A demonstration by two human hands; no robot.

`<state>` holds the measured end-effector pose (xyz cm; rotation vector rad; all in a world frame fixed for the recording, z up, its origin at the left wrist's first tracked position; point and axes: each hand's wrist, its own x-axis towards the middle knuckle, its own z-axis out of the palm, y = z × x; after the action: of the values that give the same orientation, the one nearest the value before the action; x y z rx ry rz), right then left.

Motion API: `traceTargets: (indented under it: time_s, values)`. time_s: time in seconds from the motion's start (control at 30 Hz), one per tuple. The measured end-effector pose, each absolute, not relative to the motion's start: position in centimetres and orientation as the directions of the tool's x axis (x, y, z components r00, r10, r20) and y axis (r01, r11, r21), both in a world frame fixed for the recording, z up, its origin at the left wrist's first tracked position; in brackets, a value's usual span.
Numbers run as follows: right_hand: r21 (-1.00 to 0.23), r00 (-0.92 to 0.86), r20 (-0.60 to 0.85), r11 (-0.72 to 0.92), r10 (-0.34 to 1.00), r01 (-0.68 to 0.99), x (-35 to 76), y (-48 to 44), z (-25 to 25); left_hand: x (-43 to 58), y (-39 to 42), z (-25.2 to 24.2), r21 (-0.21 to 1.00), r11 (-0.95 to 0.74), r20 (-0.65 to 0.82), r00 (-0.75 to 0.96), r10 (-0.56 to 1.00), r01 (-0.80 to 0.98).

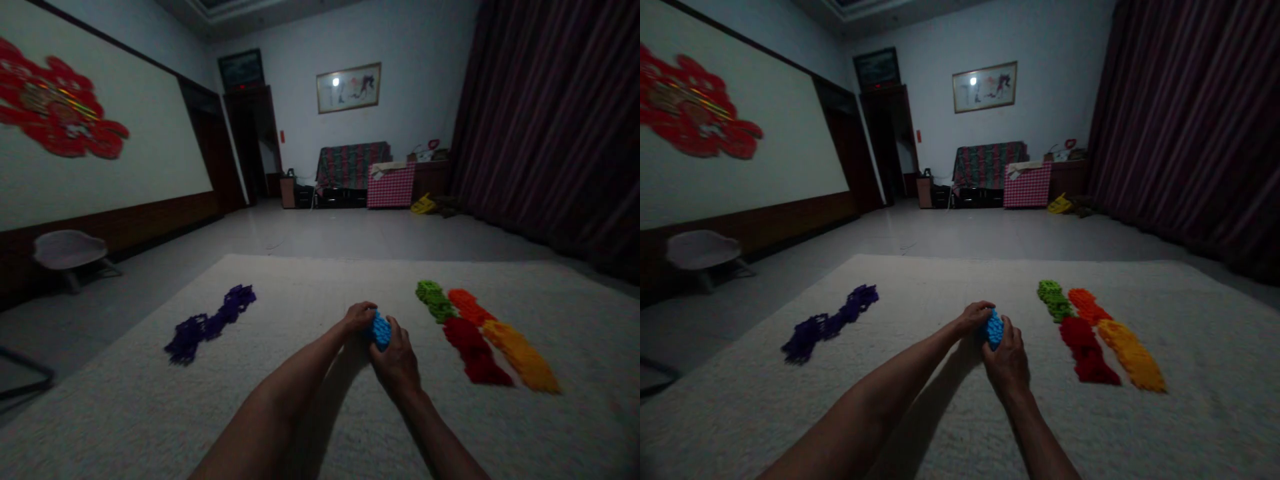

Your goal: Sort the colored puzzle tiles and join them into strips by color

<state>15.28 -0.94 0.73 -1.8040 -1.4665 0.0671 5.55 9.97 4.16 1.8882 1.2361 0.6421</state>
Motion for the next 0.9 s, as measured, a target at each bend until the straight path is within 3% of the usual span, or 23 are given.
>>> traceTargets:
  time_s: [0.33, 0.57, 0.77, 0.9]
  values:
    - [-0.661, 0.221, 0.268, 0.012, 0.938, 0.751, 0.9, -2.6, 2.7, -9.9, 7.0, 4.6, 0.785, -0.097, -0.057, 0.228, 0.972, 0.611]
    - [-0.820, 0.198, 0.229, 0.080, 0.953, 0.566, -10.7, -0.4, 2.7, -21.8, 7.1, 6.2, 0.696, 0.021, -0.044, 0.013, 0.999, 0.718]
    - [-0.953, 0.170, -0.013, -0.064, 0.985, 0.297, -18.4, 3.0, 3.3, -29.1, 9.2, 8.7, 0.580, 0.081, 0.062, -0.143, 0.988, 0.811]
    - [-0.958, 0.182, 0.018, -0.035, 0.983, 0.284, -21.8, 5.2, 3.3, -31.6, 12.2, 10.0, 0.494, 0.091, 0.169, -0.198, 0.965, 0.865]
